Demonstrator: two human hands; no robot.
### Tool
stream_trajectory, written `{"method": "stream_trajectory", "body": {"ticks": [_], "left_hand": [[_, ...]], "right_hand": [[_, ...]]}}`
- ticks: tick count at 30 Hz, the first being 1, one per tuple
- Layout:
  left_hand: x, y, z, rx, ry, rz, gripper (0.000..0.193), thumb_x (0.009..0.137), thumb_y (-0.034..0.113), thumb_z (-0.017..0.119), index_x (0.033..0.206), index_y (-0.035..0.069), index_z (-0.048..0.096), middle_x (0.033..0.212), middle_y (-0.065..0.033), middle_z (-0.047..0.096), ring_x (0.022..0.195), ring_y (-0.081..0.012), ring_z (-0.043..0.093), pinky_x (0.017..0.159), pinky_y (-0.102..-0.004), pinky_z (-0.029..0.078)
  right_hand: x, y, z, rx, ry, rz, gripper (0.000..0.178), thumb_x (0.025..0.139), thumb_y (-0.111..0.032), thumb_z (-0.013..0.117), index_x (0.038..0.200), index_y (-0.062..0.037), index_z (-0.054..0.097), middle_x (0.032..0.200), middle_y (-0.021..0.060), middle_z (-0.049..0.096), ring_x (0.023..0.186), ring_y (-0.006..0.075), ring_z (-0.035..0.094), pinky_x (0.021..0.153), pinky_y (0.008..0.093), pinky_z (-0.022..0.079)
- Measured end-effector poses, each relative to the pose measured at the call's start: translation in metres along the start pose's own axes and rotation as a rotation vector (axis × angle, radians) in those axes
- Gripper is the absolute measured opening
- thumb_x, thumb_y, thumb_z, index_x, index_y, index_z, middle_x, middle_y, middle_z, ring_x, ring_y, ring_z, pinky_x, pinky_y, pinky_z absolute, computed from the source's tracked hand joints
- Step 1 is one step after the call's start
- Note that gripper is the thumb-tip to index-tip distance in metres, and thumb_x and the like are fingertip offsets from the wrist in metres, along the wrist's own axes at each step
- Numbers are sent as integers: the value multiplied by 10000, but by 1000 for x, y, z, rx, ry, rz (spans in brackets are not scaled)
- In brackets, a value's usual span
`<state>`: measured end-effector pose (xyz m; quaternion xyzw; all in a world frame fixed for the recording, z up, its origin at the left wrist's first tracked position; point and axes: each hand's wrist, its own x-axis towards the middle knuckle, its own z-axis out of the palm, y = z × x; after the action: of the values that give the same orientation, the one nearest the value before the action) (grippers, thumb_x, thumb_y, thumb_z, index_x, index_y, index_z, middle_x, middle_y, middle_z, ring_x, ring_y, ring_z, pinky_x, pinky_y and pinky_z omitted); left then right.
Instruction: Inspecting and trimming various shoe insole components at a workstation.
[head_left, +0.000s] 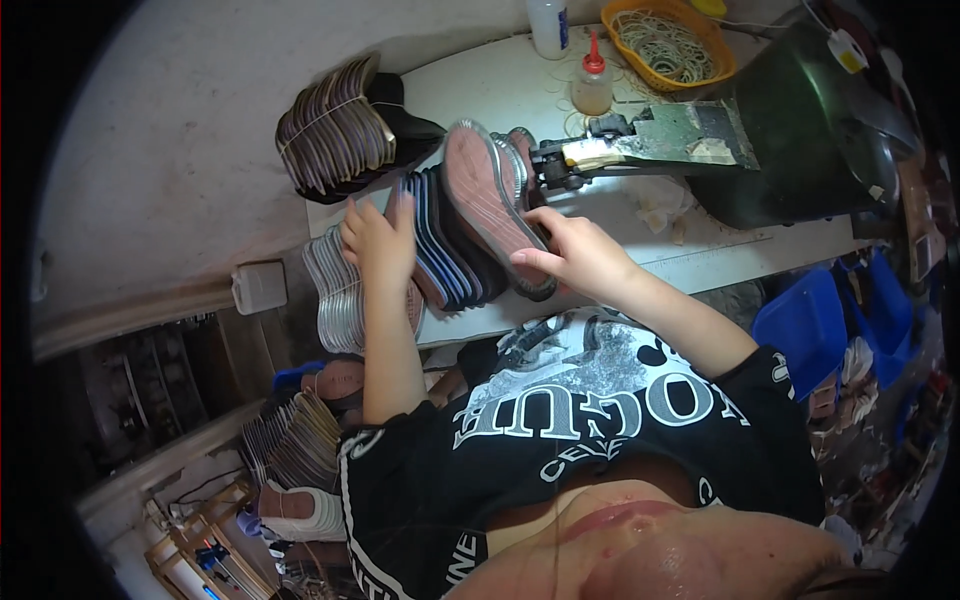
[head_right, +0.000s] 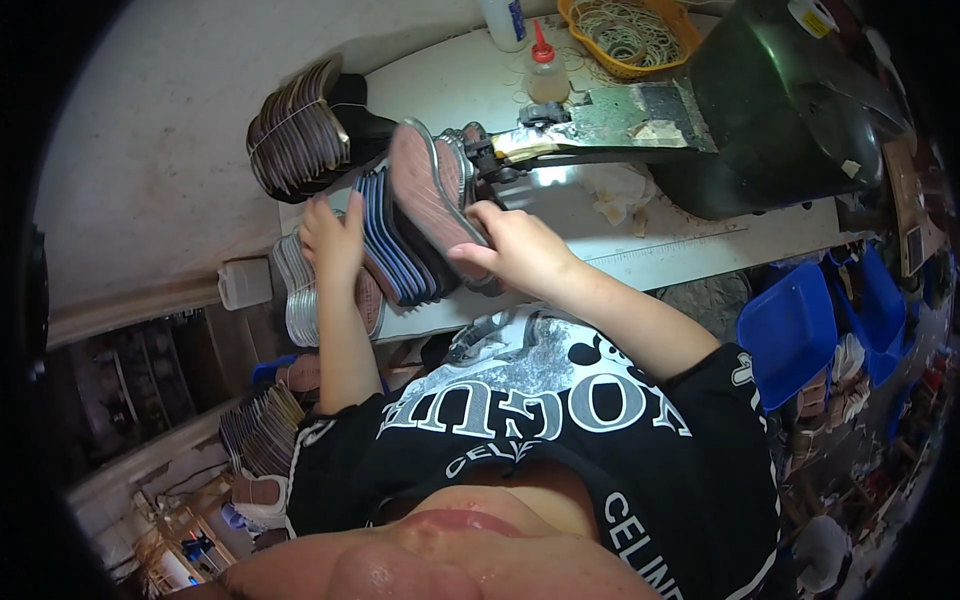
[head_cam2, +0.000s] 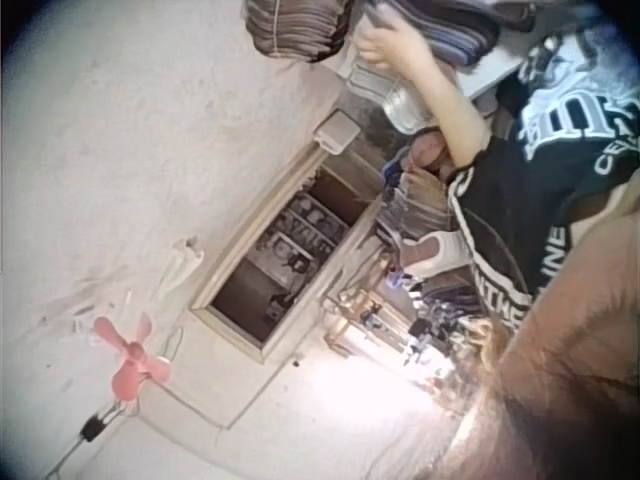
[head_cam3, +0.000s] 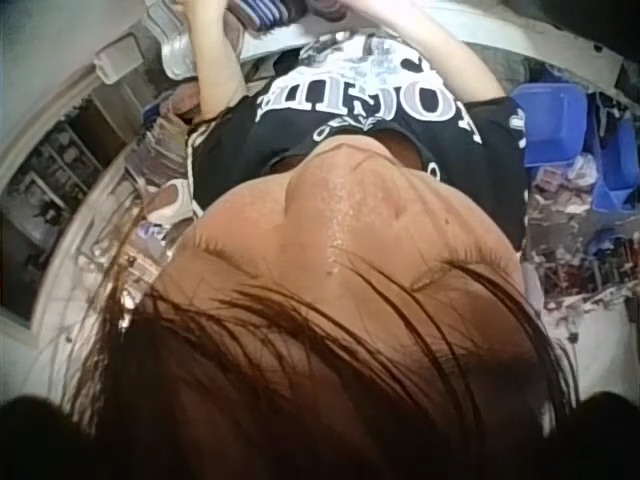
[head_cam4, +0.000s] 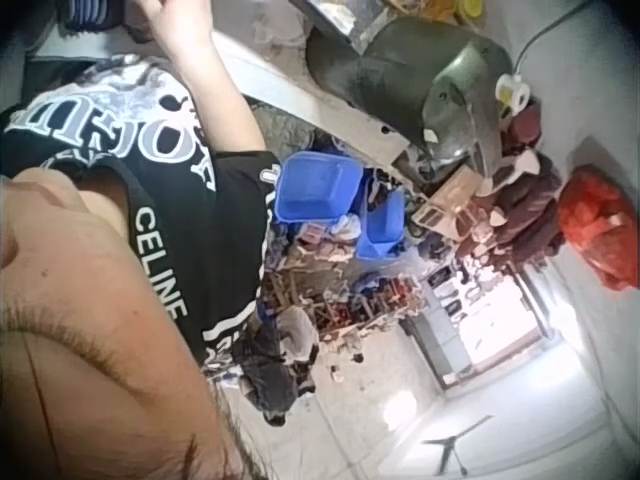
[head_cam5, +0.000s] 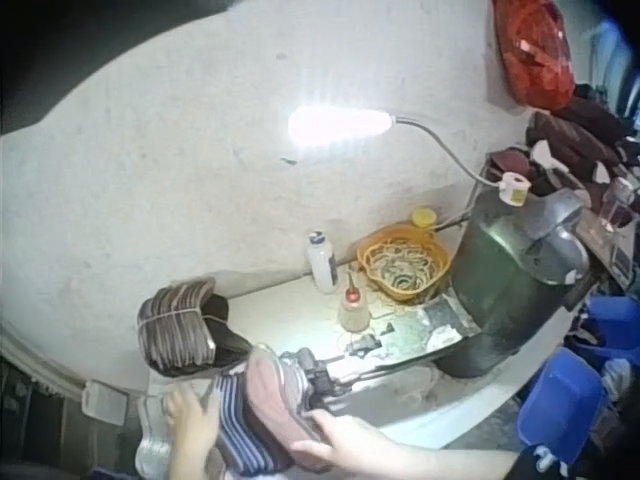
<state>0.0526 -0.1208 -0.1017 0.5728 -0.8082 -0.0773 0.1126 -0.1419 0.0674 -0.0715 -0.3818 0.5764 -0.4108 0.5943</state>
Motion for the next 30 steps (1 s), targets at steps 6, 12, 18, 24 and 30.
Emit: {"method": "stream_trajectory", "body": {"ticks": [6, 12, 18, 24, 30], "left_hand": [[-45, -23, 40, -203, 61, 101, 654, 852, 395, 613, 1284, -60, 430, 1382, -232, 381, 1306, -374, 305, 1079, -528, 187], [-40, -9, 49, -389, 305, 126, 575, 846, 243, 642, 1263, -78, 412, 1309, -270, 427, 1254, -420, 366, 1067, -472, 265], [-37, -27, 51, -339, 190, 6, 522, 885, 306, 587, 1208, -91, 487, 1238, -267, 503, 1217, -403, 413, 1052, -440, 292], [-34, -26, 36, -536, 173, 70, 370, 897, 223, 568, 1150, -47, 553, 1202, -201, 540, 1140, -375, 482, 988, -434, 357], [-36, -9, 30, -363, 223, 266, 261, 859, 107, 582, 1101, 10, 595, 1120, -151, 560, 1090, -334, 484, 970, -395, 357]], "right_hand": [[4, 27, -6, -458, 417, -178, 271, 851, -271, 670, 933, -16, 630, 531, 49, 501, 463, 111, 435, 466, 284, 352], [-15, 48, -3, -320, 326, -140, 200, 876, -210, 632, 867, -10, 641, 538, 10, 506, 488, 66, 410, 466, 254, 333], [-11, 47, -6, -326, 332, -146, 210, 869, -223, 614, 851, -17, 652, 568, 68, 563, 494, 140, 507, 501, 293, 406], [-4, 35, 3, -343, 241, -229, 186, 884, -188, 608, 877, -5, 643, 586, 38, 548, 521, 82, 467, 500, 255, 383], [-2, 35, 10, -356, 165, -229, 196, 866, -218, 611, 879, -25, 640, 626, 95, 612, 535, 182, 577, 539, 304, 449]]}}
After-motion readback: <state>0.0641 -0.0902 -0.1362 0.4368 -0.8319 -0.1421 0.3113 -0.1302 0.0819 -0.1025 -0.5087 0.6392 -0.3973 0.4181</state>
